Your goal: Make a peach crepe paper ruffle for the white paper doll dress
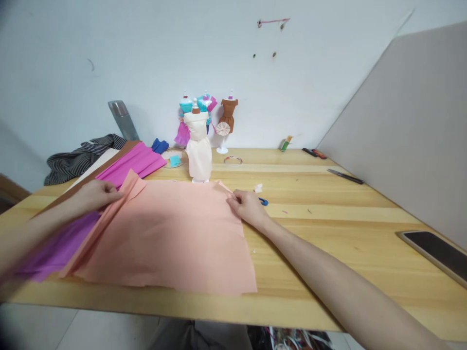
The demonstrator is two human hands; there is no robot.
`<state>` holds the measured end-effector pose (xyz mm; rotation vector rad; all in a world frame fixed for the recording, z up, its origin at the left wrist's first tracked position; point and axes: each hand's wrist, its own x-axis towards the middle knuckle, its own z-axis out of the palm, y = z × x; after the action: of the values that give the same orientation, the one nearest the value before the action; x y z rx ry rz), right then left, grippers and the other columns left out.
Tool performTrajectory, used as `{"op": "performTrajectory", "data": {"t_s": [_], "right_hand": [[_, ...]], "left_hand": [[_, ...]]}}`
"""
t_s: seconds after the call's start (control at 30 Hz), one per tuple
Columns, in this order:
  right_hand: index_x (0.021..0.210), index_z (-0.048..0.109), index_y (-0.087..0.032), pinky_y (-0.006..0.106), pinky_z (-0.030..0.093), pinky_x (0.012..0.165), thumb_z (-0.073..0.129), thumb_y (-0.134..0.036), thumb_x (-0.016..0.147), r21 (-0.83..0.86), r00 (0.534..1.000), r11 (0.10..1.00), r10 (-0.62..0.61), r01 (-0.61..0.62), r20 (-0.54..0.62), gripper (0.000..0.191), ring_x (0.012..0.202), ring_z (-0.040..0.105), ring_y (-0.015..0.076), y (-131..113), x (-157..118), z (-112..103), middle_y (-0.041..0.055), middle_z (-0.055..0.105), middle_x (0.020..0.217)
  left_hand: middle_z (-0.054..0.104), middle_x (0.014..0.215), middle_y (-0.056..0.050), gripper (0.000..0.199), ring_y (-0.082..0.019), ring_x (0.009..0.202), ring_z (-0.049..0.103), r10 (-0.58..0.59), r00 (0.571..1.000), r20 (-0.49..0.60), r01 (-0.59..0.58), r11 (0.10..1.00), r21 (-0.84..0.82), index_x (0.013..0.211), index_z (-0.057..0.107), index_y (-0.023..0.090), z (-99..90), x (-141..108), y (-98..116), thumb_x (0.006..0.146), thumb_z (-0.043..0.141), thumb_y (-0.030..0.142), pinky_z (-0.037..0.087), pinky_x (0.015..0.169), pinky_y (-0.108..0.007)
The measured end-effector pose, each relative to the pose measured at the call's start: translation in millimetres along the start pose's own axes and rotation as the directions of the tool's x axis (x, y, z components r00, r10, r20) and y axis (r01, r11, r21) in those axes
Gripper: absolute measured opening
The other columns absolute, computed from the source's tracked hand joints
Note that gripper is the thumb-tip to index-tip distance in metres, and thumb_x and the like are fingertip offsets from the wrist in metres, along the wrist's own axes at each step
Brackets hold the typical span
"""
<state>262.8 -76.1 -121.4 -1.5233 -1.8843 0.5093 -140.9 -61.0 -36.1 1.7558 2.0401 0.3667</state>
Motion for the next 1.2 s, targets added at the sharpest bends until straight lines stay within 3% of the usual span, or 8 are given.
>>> {"op": "performTrajectory", "data": {"t_s": [0.2, 0.33, 0.43, 0.73, 0.83, 0.97, 1.07, 1.2], "right_hand": [[0.054, 0.035, -0.021, 0.024, 0.025, 0.049, 0.049, -0.041, 0.077, 0.011, 1.0, 1.0, 0.008, -0.008, 0.002, 0.034, 0.052, 0.035, 0.0112, -0.8, -0.5, 0.1, -0.003, 0.037, 0.051], [0.053, 0.031, -0.021, 0.024, 0.024, 0.049, 0.048, -0.042, 0.077, 0.026, 1.0, 1.0, -0.003, 0.003, -0.006, 0.036, 0.051, 0.033, 0.0108, -1.2, -0.5, 0.1, -0.0036, 0.034, 0.051], [0.053, 0.032, -0.021, 0.024, 0.024, 0.049, 0.048, -0.042, 0.077, 0.014, 1.0, 1.0, -0.007, 0.008, -0.008, 0.036, 0.051, 0.033, 0.011, 0.5, 0.1, 0.6, -0.0035, 0.035, 0.05], [0.054, 0.032, -0.021, 0.024, 0.025, 0.05, 0.048, -0.042, 0.077, 0.009, 1.0, 1.0, -0.021, 0.021, 0.004, 0.035, 0.052, 0.033, 0.0111, 0.5, 0.4, 0.2, -0.0034, 0.035, 0.051], [0.053, 0.032, -0.021, 0.024, 0.025, 0.05, 0.048, -0.042, 0.078, 0.012, 1.0, 1.0, -0.02, 0.02, 0.003, 0.036, 0.052, 0.033, 0.011, -0.6, -0.6, -0.4, -0.0035, 0.035, 0.051], [0.053, 0.032, -0.021, 0.024, 0.024, 0.049, 0.048, -0.044, 0.078, 0.012, 1.0, 1.0, -0.023, 0.023, 0.005, 0.037, 0.052, 0.033, 0.011, 0.8, -0.6, -0.3, -0.0033, 0.035, 0.051], [0.053, 0.033, -0.021, 0.024, 0.025, 0.05, 0.048, -0.043, 0.078, 0.016, 1.0, 1.0, -0.025, 0.025, 0.004, 0.036, 0.052, 0.034, 0.0114, 1.6, -0.3, 0.3, -0.0031, 0.035, 0.051], [0.054, 0.035, -0.021, 0.024, 0.025, 0.05, 0.049, -0.042, 0.077, 0.033, 1.0, 0.999, -0.015, 0.015, 0.008, 0.034, 0.053, 0.035, 0.0115, 0.4, -0.9, 0.3, -0.0027, 0.037, 0.052]], "left_hand": [[0.064, 0.056, -0.006, 0.038, -0.022, 0.056, 0.064, 0.031, 0.991, 0.13, -0.021, 0.997, -0.072, 0.065, 0.048, 0.02, 24.7, -6.3, 11.8, 0.076, 0.049, 0.057, 0.04, 0.047, -0.025], [0.069, 0.082, -0.014, 0.035, -0.033, 0.081, 0.064, 0.112, 0.988, -0.105, -0.067, 0.929, 0.365, 0.075, 0.058, 0.019, 15.3, -5.7, 9.8, 0.074, 0.049, 0.053, 0.043, 0.06, -0.034], [0.068, 0.093, -0.02, 0.042, -0.039, 0.088, 0.062, 0.053, 0.998, -0.045, -0.022, 0.856, 0.517, 0.078, 0.06, 0.017, 11.6, -3.5, 2.1, 0.072, 0.047, 0.057, 0.044, 0.065, -0.04], [0.067, 0.083, -0.019, 0.02, -0.036, 0.083, 0.064, 0.157, 0.987, -0.021, -0.118, 0.815, 0.567, 0.072, 0.055, 0.017, 24.4, -9.4, 27.0, 0.074, 0.044, 0.033, 0.043, 0.061, -0.036], [0.065, 0.065, -0.012, 0.028, -0.029, 0.068, 0.065, 0.159, 0.983, 0.095, -0.182, 0.93, 0.321, 0.065, 0.048, 0.019, 27.0, -21.2, 52.1, 0.074, 0.049, 0.045, 0.045, 0.057, -0.033], [0.063, 0.058, -0.004, 0.03, -0.02, 0.055, 0.065, 0.091, 0.96, 0.266, -0.063, 0.992, -0.114, 0.063, 0.044, 0.02, 28.6, -25.9, 62.4, 0.072, 0.053, 0.047, 0.047, 0.051, -0.027], [0.058, 0.052, -0.002, 0.031, -0.02, 0.051, 0.061, 0.124, 0.982, 0.144, -0.14, 0.984, 0.107, 0.061, 0.045, 0.02, 31.6, -18.3, 50.1, 0.072, 0.052, 0.048, 0.041, 0.049, -0.027], [0.06, 0.059, -0.007, 0.039, -0.023, 0.057, 0.057, 0.129, 0.977, 0.169, -0.182, 0.92, 0.348, 0.058, 0.048, 0.021, 43.0, -10.8, 38.1, 0.071, 0.049, 0.057, 0.033, 0.05, -0.029]]}}
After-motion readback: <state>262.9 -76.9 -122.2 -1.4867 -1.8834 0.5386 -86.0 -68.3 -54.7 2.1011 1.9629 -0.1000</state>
